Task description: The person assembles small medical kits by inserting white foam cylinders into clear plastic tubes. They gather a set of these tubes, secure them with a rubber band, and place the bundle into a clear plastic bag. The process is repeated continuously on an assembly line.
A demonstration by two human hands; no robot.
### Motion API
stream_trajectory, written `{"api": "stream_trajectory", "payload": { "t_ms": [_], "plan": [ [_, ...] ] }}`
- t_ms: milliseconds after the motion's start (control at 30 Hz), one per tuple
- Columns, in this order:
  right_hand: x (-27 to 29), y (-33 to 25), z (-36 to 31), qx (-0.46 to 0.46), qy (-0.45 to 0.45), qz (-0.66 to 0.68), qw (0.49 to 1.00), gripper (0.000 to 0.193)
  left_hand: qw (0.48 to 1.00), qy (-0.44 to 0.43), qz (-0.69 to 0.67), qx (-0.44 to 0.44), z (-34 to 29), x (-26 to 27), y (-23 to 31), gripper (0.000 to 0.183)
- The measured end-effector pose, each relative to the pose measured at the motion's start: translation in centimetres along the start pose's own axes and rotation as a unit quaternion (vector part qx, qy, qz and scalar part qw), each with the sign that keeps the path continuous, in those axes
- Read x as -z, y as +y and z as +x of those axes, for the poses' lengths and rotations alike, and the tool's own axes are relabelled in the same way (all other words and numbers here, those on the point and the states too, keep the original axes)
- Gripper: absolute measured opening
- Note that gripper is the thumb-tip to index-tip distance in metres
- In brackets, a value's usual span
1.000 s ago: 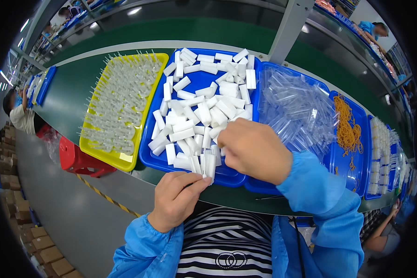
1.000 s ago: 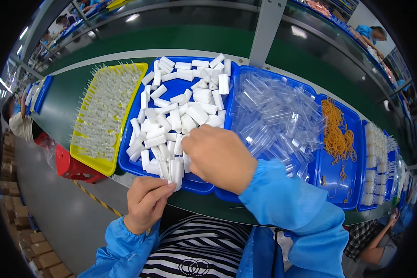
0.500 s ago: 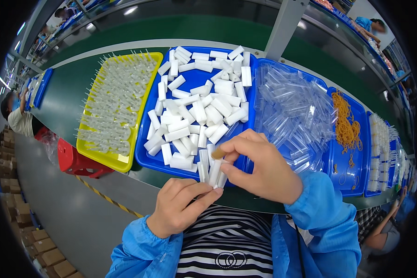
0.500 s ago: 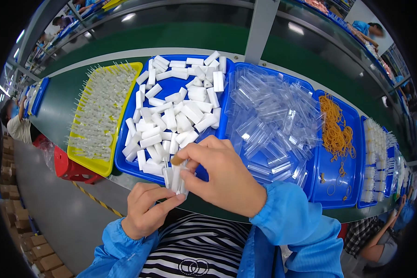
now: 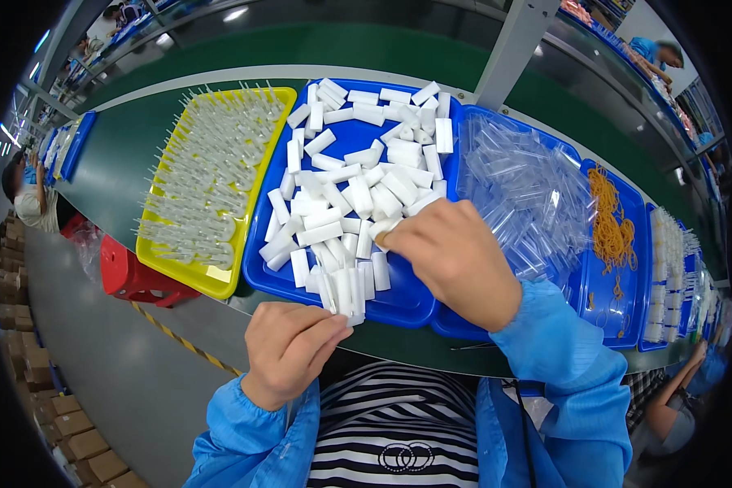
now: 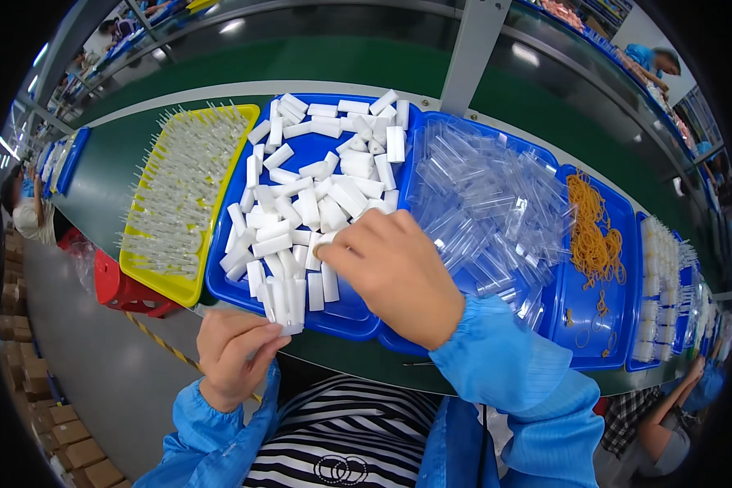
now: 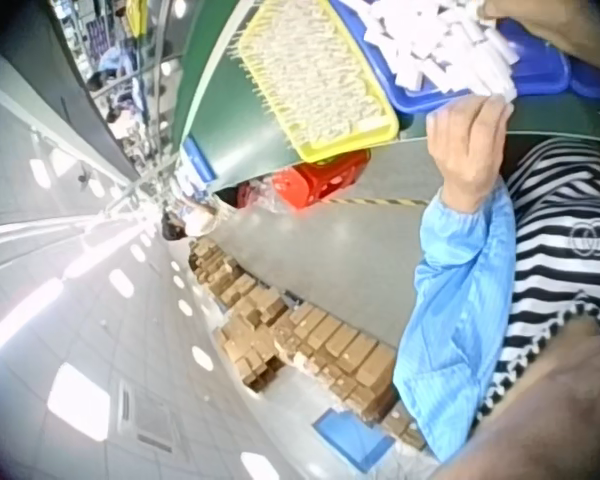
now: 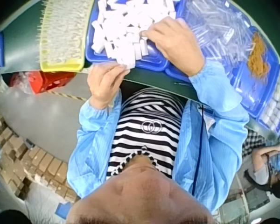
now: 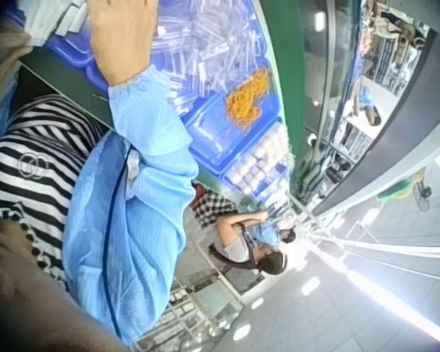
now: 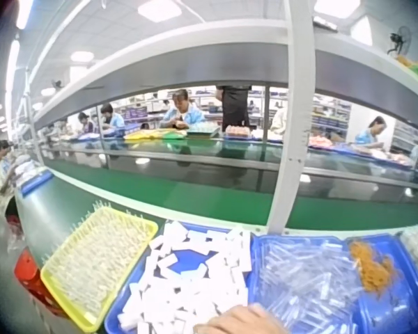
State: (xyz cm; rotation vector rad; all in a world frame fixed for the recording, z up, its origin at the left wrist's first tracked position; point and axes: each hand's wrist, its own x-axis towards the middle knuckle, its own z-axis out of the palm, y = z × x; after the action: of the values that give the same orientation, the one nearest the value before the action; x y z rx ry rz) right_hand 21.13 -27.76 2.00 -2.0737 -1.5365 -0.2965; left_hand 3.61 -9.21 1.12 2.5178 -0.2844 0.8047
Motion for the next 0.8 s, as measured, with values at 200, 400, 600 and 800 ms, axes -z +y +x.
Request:
{"api": "stream_trajectory", "payload": {
  "t_ms": [200, 400, 600, 800],
  "plan": [
    [-1.0, -1.5, 0.4, 0.062, -0.132, -0.083, 0.986, 0.016, 0.999, -0.033, 0.010, -0.009, -0.3, -0.4, 0.0, 0.038],
    [-1.4, -1.5, 0.7, 0.113, -0.173, -0.108, 0.972, 0.016, 0.999, -0.028, -0.010, 0.012, -0.6, -1.0, 0.0, 0.037],
    [-0.7, -1.1, -0.3, 0.009, -0.155, -0.005, 0.988, 0.020, 0.999, -0.025, -0.020, -0.001, -0.9, -1.4, -0.3, 0.035],
    [0.9, -1.7, -0.1, -0.308, 0.038, 0.437, 0.844, 0.030, 0.993, -0.086, -0.034, -0.067, 0.4, 0.0, 1.1, 0.032]
  ]
}}
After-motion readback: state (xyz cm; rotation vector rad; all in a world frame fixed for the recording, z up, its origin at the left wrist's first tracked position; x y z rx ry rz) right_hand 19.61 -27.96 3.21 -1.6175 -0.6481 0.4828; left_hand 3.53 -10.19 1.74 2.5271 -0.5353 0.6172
